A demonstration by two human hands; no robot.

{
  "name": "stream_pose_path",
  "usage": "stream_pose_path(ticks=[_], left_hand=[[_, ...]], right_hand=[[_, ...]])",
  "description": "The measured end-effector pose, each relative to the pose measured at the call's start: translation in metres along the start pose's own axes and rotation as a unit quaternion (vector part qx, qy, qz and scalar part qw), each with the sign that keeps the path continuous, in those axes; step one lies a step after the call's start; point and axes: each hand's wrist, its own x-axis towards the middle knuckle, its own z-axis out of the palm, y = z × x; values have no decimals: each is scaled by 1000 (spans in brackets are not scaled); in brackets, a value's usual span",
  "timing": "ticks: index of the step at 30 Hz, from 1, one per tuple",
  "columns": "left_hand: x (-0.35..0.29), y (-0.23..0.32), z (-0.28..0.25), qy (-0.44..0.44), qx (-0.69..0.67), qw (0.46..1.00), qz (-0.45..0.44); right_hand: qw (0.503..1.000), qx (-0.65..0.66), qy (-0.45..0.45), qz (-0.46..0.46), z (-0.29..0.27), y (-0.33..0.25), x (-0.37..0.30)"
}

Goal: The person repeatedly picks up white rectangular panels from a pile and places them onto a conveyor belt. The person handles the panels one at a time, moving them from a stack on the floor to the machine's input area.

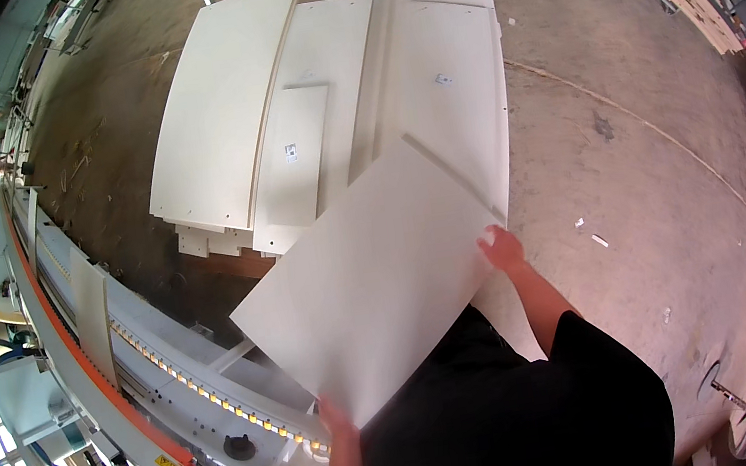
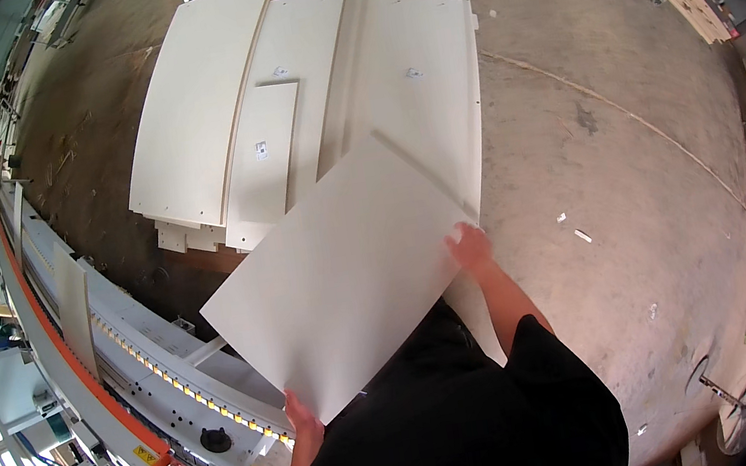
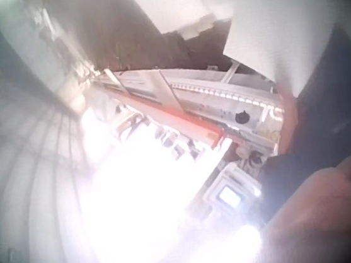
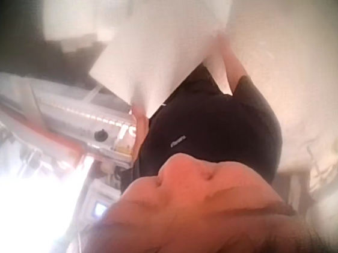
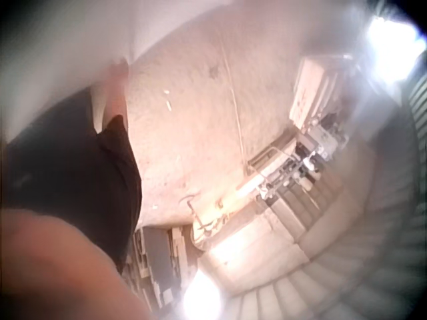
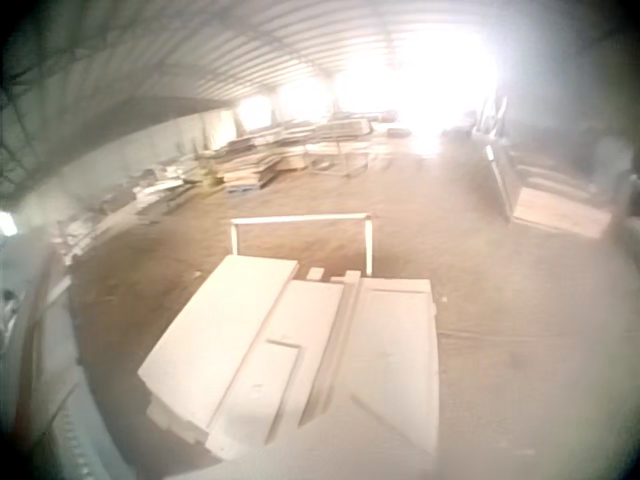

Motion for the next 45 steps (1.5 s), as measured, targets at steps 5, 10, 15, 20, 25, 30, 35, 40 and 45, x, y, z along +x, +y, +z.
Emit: stream_pose_path(ticks=[5, 10, 15, 20, 25, 30, 35, 40, 45], left_hand=[[-1, 8, -7, 113, 52, 992, 15], [-12, 43, 0, 120, 33, 992, 22], [-11, 44, -32, 215, 104, 970, 36], [-34, -21, -117, 277, 224, 933, 60], [-85, -5, -123, 334, -74, 939, 27], [-112, -64, -178, 439, -15, 898, -8], [-134, -124, -241, 537, 188, 820, -69], [-154, -149, -287, 630, 256, 733, -25], [-151, -147, -279, 623, 263, 733, 75]], right_hand=[[991, -17, -58, 115, -3, 28, 50], [977, -74, -136, 144, -18, 22, 73], [987, -26, -87, 133, -19, 17, 62], [993, 36, -58, 95, -7, -33, 15], [997, 35, -46, 48, 5, -104, -13], [996, -51, -35, -57, 53, -173, -30], [963, -108, -88, -229, 88, -224, -91], [901, 1, -298, -316, 93, -267, -194], [834, 3, -368, -412, 143, -270, -220]])
